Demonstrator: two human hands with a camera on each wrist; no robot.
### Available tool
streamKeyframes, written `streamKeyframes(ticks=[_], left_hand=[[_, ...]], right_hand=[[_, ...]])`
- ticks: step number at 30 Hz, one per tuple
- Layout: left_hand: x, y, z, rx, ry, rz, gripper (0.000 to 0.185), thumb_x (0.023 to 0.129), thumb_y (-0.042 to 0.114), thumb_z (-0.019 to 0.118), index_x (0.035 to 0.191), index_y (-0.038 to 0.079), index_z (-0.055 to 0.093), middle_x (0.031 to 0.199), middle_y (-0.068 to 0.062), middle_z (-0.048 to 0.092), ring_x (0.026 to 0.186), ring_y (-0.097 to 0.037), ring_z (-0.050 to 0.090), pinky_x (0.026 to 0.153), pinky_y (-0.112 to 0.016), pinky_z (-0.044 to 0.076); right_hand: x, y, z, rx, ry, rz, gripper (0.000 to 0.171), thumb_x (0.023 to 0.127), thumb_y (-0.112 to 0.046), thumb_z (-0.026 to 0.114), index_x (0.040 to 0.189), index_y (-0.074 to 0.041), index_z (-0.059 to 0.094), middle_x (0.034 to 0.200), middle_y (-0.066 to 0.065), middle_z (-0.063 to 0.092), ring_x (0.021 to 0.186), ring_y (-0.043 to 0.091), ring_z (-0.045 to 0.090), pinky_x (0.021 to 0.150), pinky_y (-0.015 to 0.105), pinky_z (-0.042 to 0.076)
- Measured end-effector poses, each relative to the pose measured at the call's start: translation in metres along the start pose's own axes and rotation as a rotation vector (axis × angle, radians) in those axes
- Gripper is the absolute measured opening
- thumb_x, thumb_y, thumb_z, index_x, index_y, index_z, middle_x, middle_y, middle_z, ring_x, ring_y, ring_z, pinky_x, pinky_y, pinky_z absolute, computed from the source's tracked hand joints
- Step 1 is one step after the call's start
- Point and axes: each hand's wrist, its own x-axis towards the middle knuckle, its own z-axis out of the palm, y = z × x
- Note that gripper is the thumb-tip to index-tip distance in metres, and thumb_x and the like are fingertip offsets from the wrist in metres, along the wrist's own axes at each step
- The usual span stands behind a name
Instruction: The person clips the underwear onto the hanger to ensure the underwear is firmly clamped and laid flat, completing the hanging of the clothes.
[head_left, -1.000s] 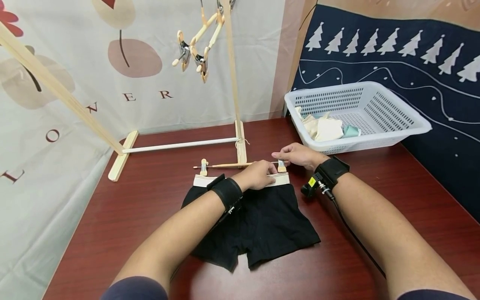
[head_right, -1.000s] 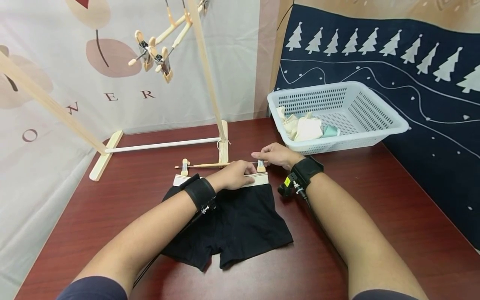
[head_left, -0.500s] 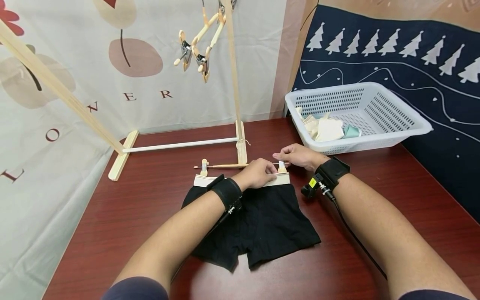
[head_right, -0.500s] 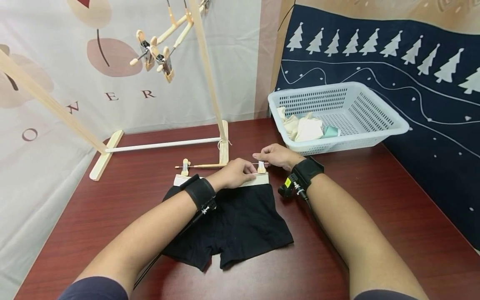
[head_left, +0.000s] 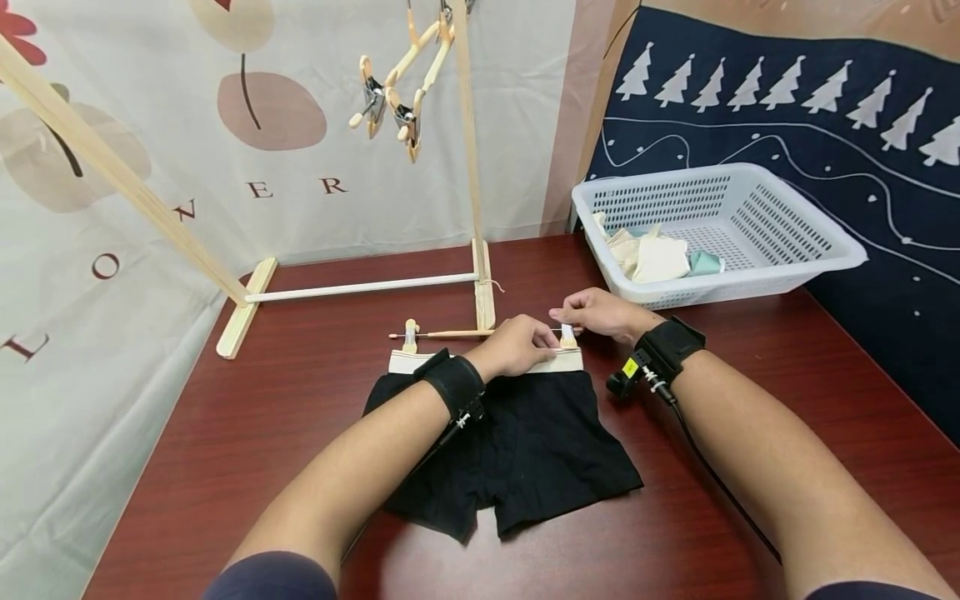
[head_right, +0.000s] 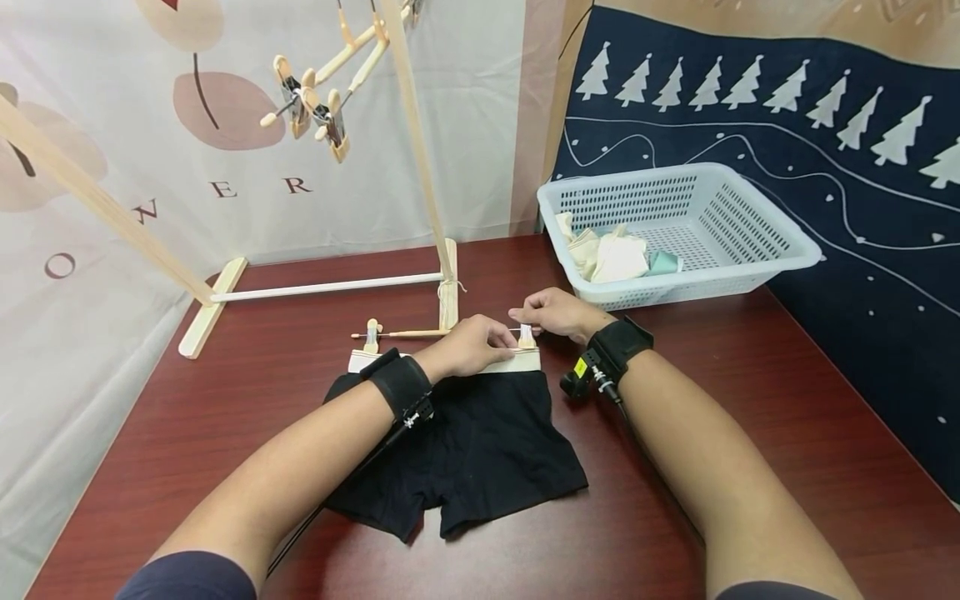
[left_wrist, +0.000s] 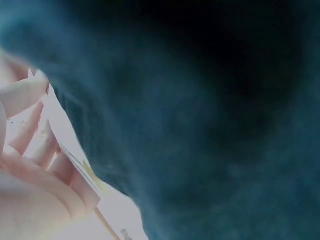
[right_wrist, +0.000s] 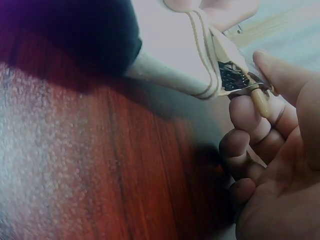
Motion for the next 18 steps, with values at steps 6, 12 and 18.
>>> streamKeyframes(ticks=[6,12,18], left_hand=[[0.0001,0.0032,0.0009,0.032,0.038,-0.020,0.013,0.095,0.021,0.069,0.100,0.013,0.078,0.093,0.001,0.077,0.083,-0.009,0.066,0.071,-0.018,0.046],[-0.0002,0.0044,0.0010,0.040,0.055,-0.038,0.011,0.094,0.018,0.069,0.100,0.014,0.077,0.092,0.001,0.076,0.084,-0.010,0.066,0.072,-0.019,0.047],[-0.0007,0.0079,0.0002,0.071,-0.001,-0.016,0.013,0.093,0.007,0.063,0.097,0.013,0.074,0.089,-0.001,0.073,0.079,-0.012,0.062,0.070,-0.021,0.045]], right_hand=[[-0.0003,0.0002,0.0013,-0.009,0.003,0.004,0.043,0.099,-0.035,0.063,0.070,-0.004,0.053,0.067,-0.001,0.051,0.071,0.020,0.048,0.063,0.028,0.035],[0.0009,0.0014,0.0011,-0.016,0.001,-0.001,0.041,0.098,-0.035,0.063,0.069,-0.008,0.054,0.065,-0.001,0.049,0.068,0.019,0.046,0.061,0.027,0.033],[-0.0004,0.0004,-0.0003,0.022,0.006,-0.007,0.044,0.099,-0.033,0.063,0.070,-0.002,0.051,0.064,-0.001,0.046,0.067,0.017,0.044,0.062,0.026,0.032]])
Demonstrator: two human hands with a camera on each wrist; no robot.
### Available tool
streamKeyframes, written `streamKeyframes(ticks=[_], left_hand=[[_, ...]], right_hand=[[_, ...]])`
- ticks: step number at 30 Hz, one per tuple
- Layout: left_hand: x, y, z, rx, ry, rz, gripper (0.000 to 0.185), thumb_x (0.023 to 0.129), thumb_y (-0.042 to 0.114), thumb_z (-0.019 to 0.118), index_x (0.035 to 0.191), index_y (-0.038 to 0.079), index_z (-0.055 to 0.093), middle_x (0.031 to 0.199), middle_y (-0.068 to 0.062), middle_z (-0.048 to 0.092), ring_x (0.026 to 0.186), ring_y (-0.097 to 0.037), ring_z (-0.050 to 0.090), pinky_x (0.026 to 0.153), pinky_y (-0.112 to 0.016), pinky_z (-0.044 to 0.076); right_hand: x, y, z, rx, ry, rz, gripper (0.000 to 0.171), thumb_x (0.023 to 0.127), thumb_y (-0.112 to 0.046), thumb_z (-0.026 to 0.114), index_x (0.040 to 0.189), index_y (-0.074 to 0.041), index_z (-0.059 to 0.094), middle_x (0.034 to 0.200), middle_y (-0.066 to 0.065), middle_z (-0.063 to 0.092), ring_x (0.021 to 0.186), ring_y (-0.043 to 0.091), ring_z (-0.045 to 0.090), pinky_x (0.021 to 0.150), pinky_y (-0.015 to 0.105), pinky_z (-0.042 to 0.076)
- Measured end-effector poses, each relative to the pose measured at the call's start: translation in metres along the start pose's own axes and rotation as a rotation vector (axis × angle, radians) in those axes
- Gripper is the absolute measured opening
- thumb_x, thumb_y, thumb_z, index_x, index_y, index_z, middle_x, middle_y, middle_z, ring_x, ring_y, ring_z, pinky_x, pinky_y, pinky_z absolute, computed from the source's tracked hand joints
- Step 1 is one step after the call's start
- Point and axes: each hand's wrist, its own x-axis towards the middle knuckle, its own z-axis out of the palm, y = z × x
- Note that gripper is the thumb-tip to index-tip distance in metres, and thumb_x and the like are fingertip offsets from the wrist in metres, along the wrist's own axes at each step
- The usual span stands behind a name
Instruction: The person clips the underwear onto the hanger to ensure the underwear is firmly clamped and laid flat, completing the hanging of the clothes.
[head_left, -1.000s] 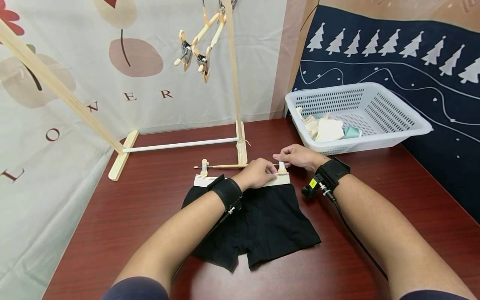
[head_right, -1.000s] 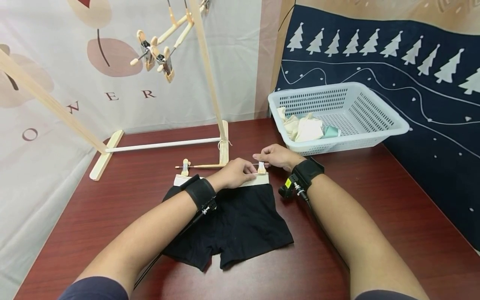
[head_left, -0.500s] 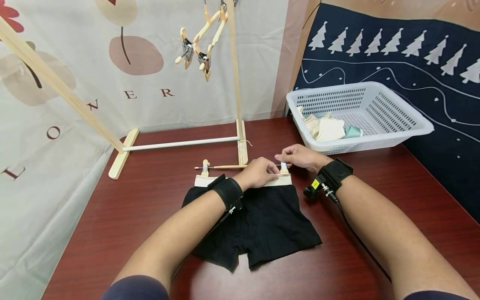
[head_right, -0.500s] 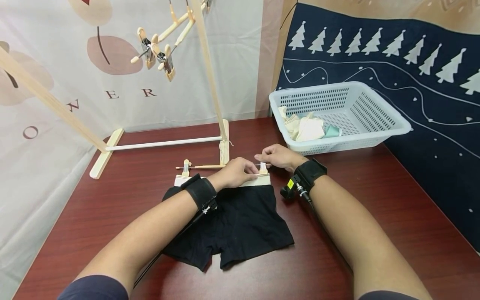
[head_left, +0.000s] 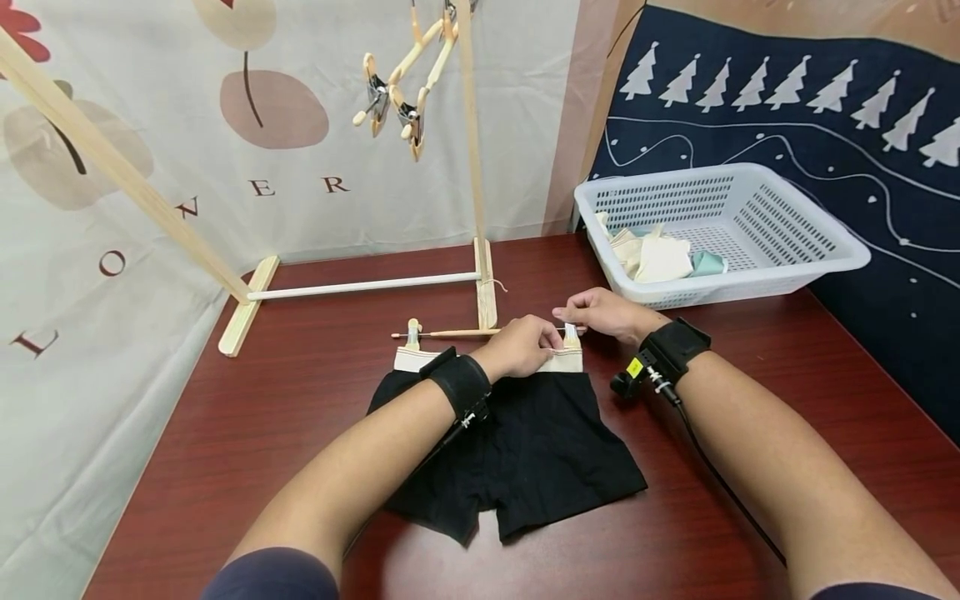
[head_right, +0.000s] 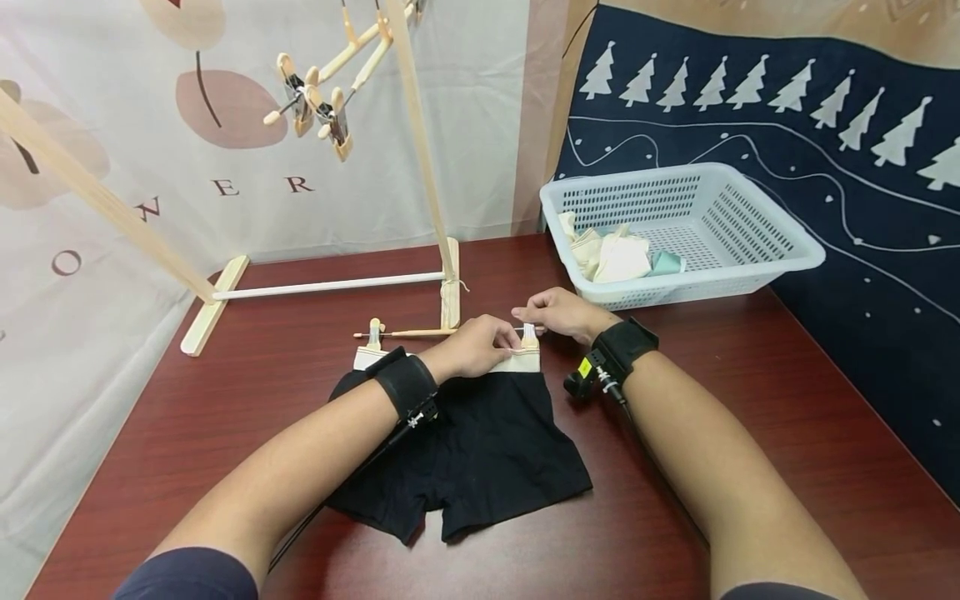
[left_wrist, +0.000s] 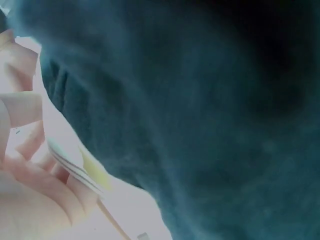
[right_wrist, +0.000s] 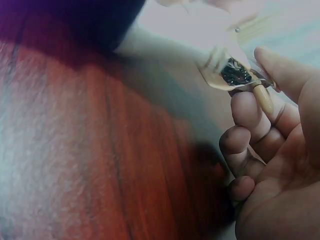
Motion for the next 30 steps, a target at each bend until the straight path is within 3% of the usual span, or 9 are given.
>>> streamKeyframes(ticks=[4,9,21,25,30], left_hand=[[0.0011,-0.0007,0.0020,0.023,0.005,0.002,0.014,0.091,0.007,0.064,0.095,0.015,0.075,0.086,0.002,0.072,0.075,-0.009,0.060,0.067,-0.020,0.044],[0.0003,-0.0002,0.0038,0.036,0.008,0.009,0.011,0.091,0.018,0.068,0.098,0.015,0.076,0.087,0.004,0.074,0.075,-0.008,0.061,0.068,-0.020,0.045],[-0.0017,-0.0002,0.0035,0.036,0.048,-0.023,0.012,0.095,0.023,0.069,0.103,0.019,0.077,0.095,0.006,0.076,0.087,-0.008,0.067,0.071,-0.021,0.048],[-0.0015,-0.0004,0.0029,0.054,0.069,-0.014,0.011,0.096,0.022,0.067,0.102,0.022,0.076,0.100,0.007,0.076,0.093,-0.010,0.067,0.075,-0.025,0.049],[-0.0006,0.0004,0.0010,0.094,0.020,0.007,0.012,0.097,0.018,0.065,0.103,0.021,0.074,0.105,0.005,0.075,0.095,-0.012,0.066,0.080,-0.028,0.049]], right_hand=[[0.0013,0.0004,-0.0002,0.031,-0.005,0.008,0.042,0.099,-0.033,0.063,0.069,-0.005,0.053,0.063,-0.001,0.047,0.068,0.017,0.045,0.063,0.027,0.034],[0.0021,0.0001,0.0004,0.034,-0.004,0.027,0.043,0.099,-0.034,0.063,0.068,-0.007,0.053,0.062,-0.001,0.046,0.067,0.018,0.044,0.064,0.027,0.034],[0.0008,-0.0038,0.0006,0.034,-0.012,0.024,0.043,0.099,-0.031,0.063,0.069,-0.003,0.052,0.062,0.000,0.047,0.066,0.018,0.045,0.063,0.028,0.034],[0.0006,-0.0019,-0.0002,0.039,-0.010,0.023,0.040,0.100,-0.031,0.062,0.069,-0.006,0.054,0.062,-0.002,0.047,0.066,0.016,0.045,0.064,0.027,0.035],[0.0005,0.0014,-0.0020,0.042,-0.012,0.008,0.038,0.100,-0.030,0.061,0.069,-0.008,0.055,0.061,-0.004,0.045,0.066,0.016,0.044,0.064,0.028,0.034]])
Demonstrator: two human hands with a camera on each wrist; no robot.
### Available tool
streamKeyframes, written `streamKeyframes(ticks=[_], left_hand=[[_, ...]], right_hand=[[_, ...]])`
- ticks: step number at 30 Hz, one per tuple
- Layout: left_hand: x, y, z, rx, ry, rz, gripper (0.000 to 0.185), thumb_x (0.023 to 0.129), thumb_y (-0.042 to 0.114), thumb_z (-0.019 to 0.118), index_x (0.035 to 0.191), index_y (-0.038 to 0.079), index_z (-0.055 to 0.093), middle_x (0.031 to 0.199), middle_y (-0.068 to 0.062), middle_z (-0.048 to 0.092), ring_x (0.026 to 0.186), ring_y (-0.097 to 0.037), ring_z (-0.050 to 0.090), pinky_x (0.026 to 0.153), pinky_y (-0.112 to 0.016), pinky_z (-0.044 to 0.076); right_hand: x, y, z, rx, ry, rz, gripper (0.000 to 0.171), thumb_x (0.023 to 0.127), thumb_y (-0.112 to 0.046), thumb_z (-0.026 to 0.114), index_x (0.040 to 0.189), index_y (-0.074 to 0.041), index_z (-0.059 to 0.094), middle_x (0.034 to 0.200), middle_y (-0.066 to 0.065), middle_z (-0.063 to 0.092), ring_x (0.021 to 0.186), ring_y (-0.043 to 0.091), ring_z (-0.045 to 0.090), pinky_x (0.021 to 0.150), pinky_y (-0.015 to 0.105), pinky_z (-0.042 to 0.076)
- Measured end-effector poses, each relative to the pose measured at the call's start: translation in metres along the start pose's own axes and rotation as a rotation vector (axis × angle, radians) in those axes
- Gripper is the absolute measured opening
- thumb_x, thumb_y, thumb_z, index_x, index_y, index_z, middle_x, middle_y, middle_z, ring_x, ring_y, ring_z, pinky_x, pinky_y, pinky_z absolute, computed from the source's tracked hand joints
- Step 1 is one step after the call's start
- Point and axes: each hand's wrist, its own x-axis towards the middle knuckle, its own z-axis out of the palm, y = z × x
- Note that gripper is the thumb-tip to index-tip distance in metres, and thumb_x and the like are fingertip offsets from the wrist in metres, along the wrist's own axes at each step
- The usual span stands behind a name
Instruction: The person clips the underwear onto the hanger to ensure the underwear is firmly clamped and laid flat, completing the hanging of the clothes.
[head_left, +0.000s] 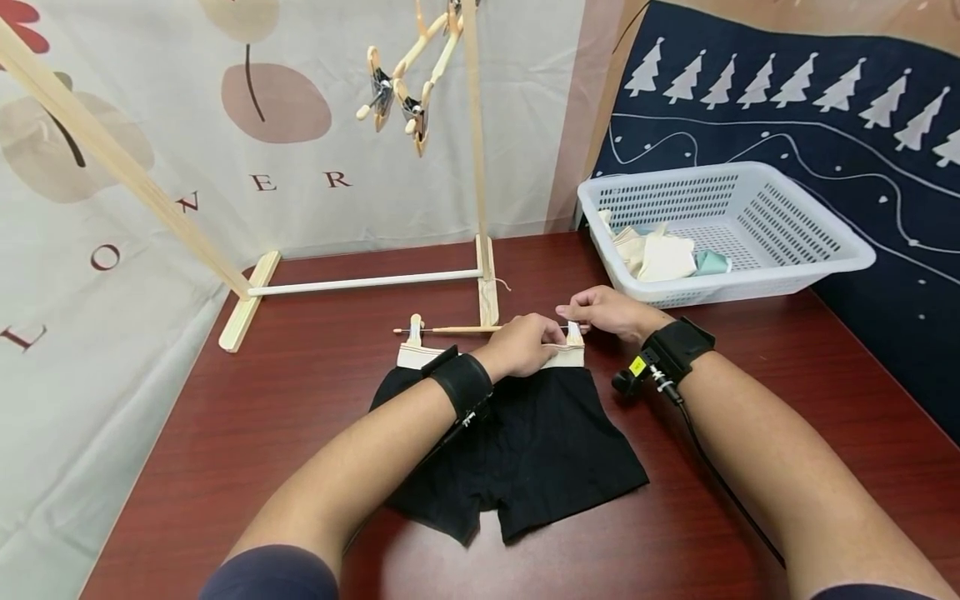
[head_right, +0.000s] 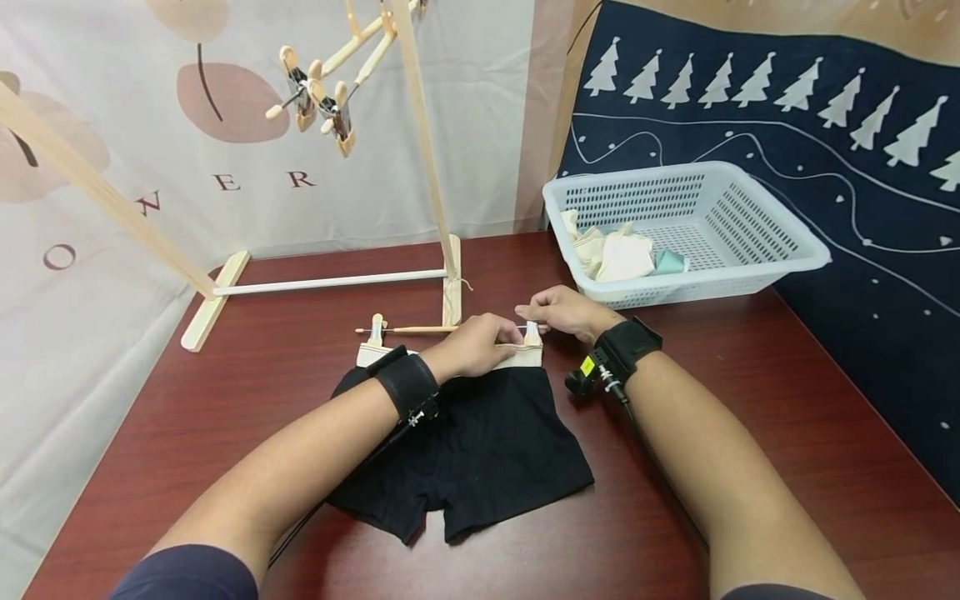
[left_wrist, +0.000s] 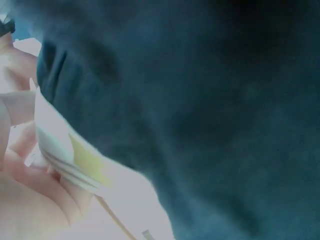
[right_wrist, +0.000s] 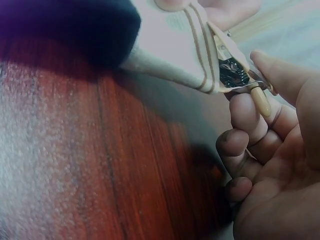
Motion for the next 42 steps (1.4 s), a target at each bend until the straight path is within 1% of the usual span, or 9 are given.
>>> streamKeyframes(ticks=[8,12,17,22,25,31,35,39,42], left_hand=[[0.000,0.005,0.000,0.081,-0.056,-0.040,0.014,0.091,0.015,0.062,0.099,0.021,0.072,0.087,0.007,0.068,0.078,-0.012,0.060,0.067,-0.028,0.046],[0.000,0.005,0.000,0.085,-0.085,-0.040,0.013,0.090,0.019,0.063,0.100,0.021,0.072,0.089,0.007,0.068,0.077,-0.012,0.060,0.067,-0.028,0.045],[0.002,0.001,0.002,-0.003,-0.092,0.004,0.019,0.093,0.020,0.064,0.109,0.018,0.075,0.099,0.006,0.071,0.081,-0.010,0.058,0.073,-0.024,0.044],[0.002,-0.001,0.004,-0.136,-0.096,0.038,0.018,0.094,0.014,0.061,0.103,0.010,0.076,0.086,0.005,0.065,0.078,-0.008,0.052,0.072,-0.018,0.040],[0.002,-0.001,0.004,-0.190,-0.085,0.028,0.018,0.096,0.016,0.061,0.100,0.009,0.076,0.087,0.003,0.067,0.078,-0.008,0.052,0.072,-0.017,0.040],[0.002,-0.004,0.004,-0.273,-0.062,0.002,0.018,0.097,0.020,0.065,0.104,0.008,0.076,0.105,-0.006,0.074,0.087,-0.008,0.057,0.077,-0.018,0.043],[0.002,-0.006,0.005,-0.295,-0.028,-0.006,0.017,0.096,0.020,0.067,0.104,0.007,0.076,0.102,-0.007,0.075,0.086,-0.010,0.059,0.075,-0.018,0.044],[0.002,-0.004,0.007,-0.261,0.025,-0.029,0.016,0.096,0.023,0.068,0.099,0.011,0.078,0.092,-0.003,0.075,0.079,-0.010,0.060,0.070,-0.019,0.044],[0.002,0.000,0.007,-0.189,0.089,-0.067,0.014,0.094,0.028,0.070,0.094,0.017,0.079,0.085,0.004,0.074,0.074,-0.008,0.060,0.064,-0.020,0.044]], right_hand=[[0.001,0.003,-0.001,0.031,0.012,-0.018,0.038,0.100,-0.028,0.062,0.069,-0.007,0.052,0.062,0.000,0.044,0.065,0.017,0.043,0.064,0.028,0.033],[0.001,0.003,-0.002,0.025,0.011,-0.018,0.038,0.100,-0.027,0.061,0.070,-0.006,0.052,0.063,0.000,0.043,0.065,0.016,0.043,0.063,0.027,0.033],[0.001,0.001,-0.001,0.007,0.011,-0.016,0.039,0.100,-0.030,0.062,0.069,-0.007,0.053,0.062,0.000,0.043,0.065,0.017,0.042,0.061,0.027,0.032],[0.001,0.001,0.000,0.003,0.025,0.005,0.039,0.099,-0.031,0.062,0.069,-0.009,0.053,0.063,0.000,0.044,0.066,0.018,0.043,0.063,0.027,0.033],[0.001,0.002,0.000,0.003,0.032,0.006,0.038,0.099,-0.031,0.063,0.069,-0.009,0.054,0.063,-0.001,0.044,0.067,0.018,0.043,0.064,0.028,0.033],[0.001,0.003,-0.001,0.001,0.029,0.002,0.038,0.099,-0.031,0.063,0.070,-0.008,0.054,0.063,-0.001,0.044,0.066,0.017,0.042,0.064,0.028,0.033],[0.001,0.003,-0.001,0.004,0.027,0.002,0.040,0.099,-0.032,0.063,0.070,-0.006,0.053,0.062,0.000,0.044,0.066,0.017,0.042,0.063,0.028,0.033],[0.001,0.002,0.000,0.009,0.030,0.008,0.041,0.099,-0.032,0.063,0.070,-0.005,0.053,0.063,0.001,0.044,0.065,0.017,0.042,0.062,0.027,0.032],[0.000,0.002,0.000,0.012,0.028,0.017,0.040,0.099,-0.032,0.063,0.071,-0.005,0.054,0.063,0.001,0.045,0.065,0.017,0.043,0.063,0.027,0.034]])
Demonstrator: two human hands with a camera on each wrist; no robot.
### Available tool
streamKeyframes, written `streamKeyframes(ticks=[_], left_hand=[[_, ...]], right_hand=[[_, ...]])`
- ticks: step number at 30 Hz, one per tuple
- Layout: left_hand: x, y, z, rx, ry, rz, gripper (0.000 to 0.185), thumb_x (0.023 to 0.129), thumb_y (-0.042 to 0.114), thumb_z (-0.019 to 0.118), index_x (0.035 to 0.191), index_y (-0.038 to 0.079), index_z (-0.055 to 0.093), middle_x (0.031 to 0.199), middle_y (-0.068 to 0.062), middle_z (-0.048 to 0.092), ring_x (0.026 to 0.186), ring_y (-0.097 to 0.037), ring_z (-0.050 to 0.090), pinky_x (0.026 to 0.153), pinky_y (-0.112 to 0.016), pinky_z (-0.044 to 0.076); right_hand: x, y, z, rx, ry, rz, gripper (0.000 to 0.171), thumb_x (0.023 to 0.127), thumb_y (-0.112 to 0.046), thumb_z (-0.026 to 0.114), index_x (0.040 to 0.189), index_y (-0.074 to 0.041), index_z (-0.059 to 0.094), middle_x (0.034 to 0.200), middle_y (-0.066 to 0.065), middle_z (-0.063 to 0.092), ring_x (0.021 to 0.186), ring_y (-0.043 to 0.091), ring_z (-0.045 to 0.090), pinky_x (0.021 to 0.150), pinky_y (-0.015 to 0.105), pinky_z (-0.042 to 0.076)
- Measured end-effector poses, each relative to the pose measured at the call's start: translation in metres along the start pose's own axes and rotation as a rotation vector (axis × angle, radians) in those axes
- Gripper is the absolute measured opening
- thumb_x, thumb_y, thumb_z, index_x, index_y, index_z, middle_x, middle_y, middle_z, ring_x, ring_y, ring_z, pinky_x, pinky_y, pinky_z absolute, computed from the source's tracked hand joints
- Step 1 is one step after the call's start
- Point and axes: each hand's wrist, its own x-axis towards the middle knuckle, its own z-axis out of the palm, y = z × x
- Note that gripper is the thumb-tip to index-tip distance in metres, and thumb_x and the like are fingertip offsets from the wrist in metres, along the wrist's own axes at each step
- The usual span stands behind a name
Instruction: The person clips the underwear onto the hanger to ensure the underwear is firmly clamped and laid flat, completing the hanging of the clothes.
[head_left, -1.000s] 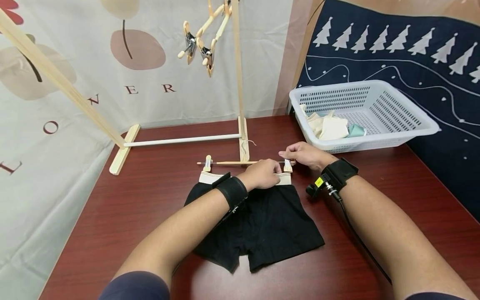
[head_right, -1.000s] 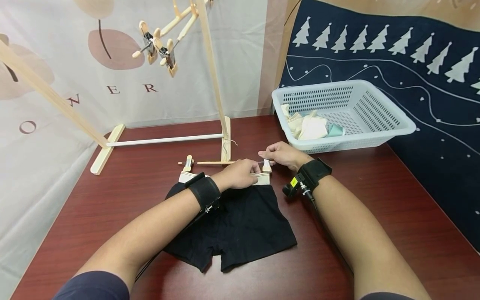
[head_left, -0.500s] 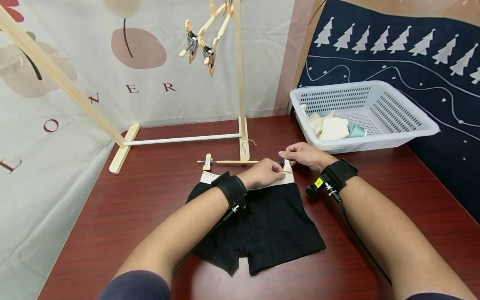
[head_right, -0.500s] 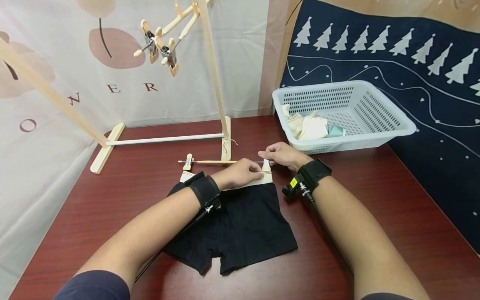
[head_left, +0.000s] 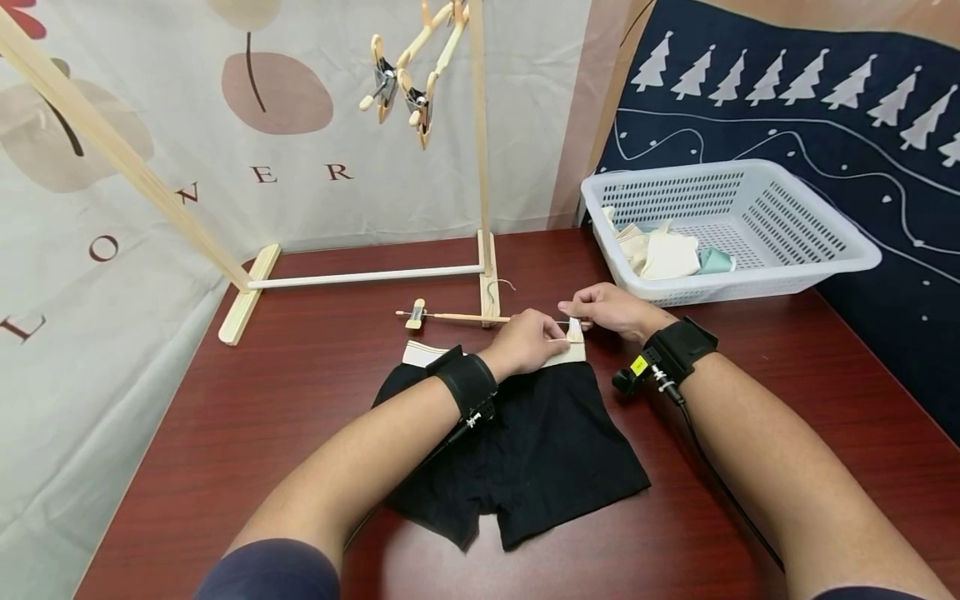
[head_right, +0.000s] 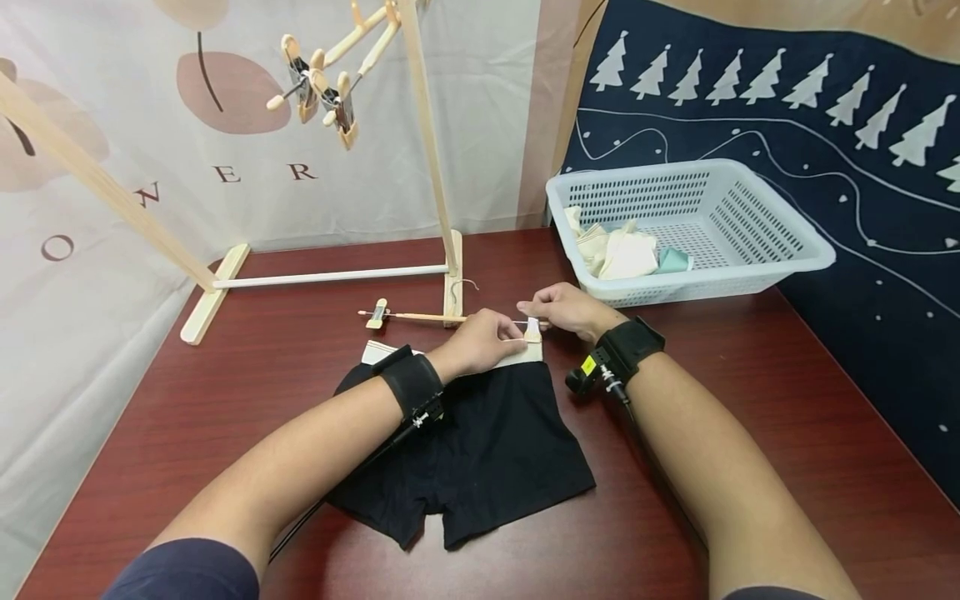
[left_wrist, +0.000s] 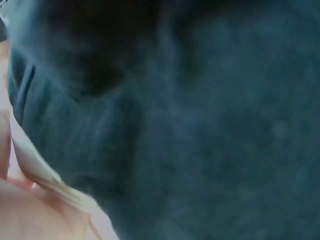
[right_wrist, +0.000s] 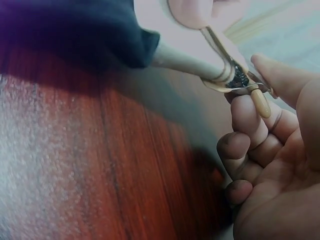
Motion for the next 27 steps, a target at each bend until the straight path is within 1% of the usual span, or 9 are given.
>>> streamKeyframes(ticks=[3,6,11,15,19,22,24,27], left_hand=[[-0.001,0.004,0.000,0.071,0.056,-0.027,0.013,0.092,0.033,0.073,0.090,0.021,0.078,0.081,0.009,0.072,0.071,-0.007,0.061,0.060,-0.021,0.045],[-0.002,0.006,0.000,0.110,0.080,-0.031,0.011,0.091,0.033,0.074,0.088,0.022,0.077,0.080,0.011,0.072,0.071,-0.005,0.063,0.060,-0.021,0.045],[-0.002,0.007,-0.001,0.129,0.074,-0.020,0.008,0.090,0.030,0.075,0.090,0.022,0.076,0.081,0.012,0.072,0.075,-0.005,0.064,0.063,-0.021,0.046],[-0.002,0.007,-0.004,0.152,0.051,-0.001,0.008,0.091,0.028,0.074,0.094,0.022,0.076,0.084,0.011,0.073,0.078,-0.007,0.064,0.068,-0.023,0.048],[-0.006,0.005,-0.009,0.204,0.045,0.028,0.011,0.091,0.028,0.073,0.100,0.021,0.075,0.090,0.009,0.074,0.083,-0.008,0.067,0.071,-0.025,0.050],[-0.015,-0.001,-0.018,0.241,0.074,0.054,0.016,0.091,0.029,0.073,0.104,0.019,0.074,0.094,0.006,0.074,0.087,-0.010,0.068,0.074,-0.029,0.052],[-0.024,-0.007,-0.028,0.246,0.097,0.056,0.019,0.091,0.031,0.073,0.107,0.019,0.073,0.097,0.005,0.075,0.089,-0.012,0.069,0.076,-0.032,0.052],[-0.041,-0.020,-0.050,0.230,0.132,0.022,0.022,0.092,0.032,0.073,0.109,0.018,0.072,0.100,0.004,0.074,0.092,-0.015,0.069,0.077,-0.036,0.052]], right_hand=[[0.000,0.000,0.000,-0.016,-0.007,0.006,0.041,0.099,-0.033,0.063,0.071,-0.005,0.055,0.064,0.001,0.045,0.066,0.017,0.043,0.064,0.028,0.034],[-0.001,-0.001,-0.001,-0.059,-0.027,0.014,0.043,0.099,-0.037,0.062,0.071,-0.006,0.055,0.065,0.002,0.045,0.066,0.017,0.042,0.064,0.028,0.033],[-0.001,-0.004,-0.001,-0.153,-0.049,0.023,0.046,0.098,-0.046,0.061,0.071,-0.008,0.060,0.063,-0.001,0.043,0.066,0.017,0.041,0.061,0.028,0.030],[-0.002,-0.006,-0.002,-0.231,-0.013,0.030,0.046,0.095,-0.051,0.062,0.073,-0.011,0.066,0.062,-0.004,0.046,0.067,0.016,0.043,0.060,0.028,0.032],[-0.003,-0.008,0.000,-0.281,0.014,0.025,0.045,0.094,-0.052,0.064,0.076,-0.011,0.070,0.064,-0.002,0.052,0.065,0.017,0.046,0.058,0.027,0.035],[-0.007,-0.011,0.003,-0.328,0.021,0.015,0.045,0.094,-0.050,0.065,0.074,-0.009,0.070,0.063,0.000,0.055,0.059,0.016,0.045,0.055,0.028,0.036],[-0.010,-0.014,0.006,-0.369,0.034,0.018,0.045,0.094,-0.050,0.065,0.073,-0.010,0.070,0.062,0.000,0.056,0.057,0.016,0.044,0.055,0.028,0.036],[-0.015,-0.018,0.008,-0.453,0.062,0.014,0.045,0.093,-0.051,0.065,0.072,-0.012,0.071,0.058,0.000,0.053,0.055,0.016,0.043,0.055,0.029,0.036]])
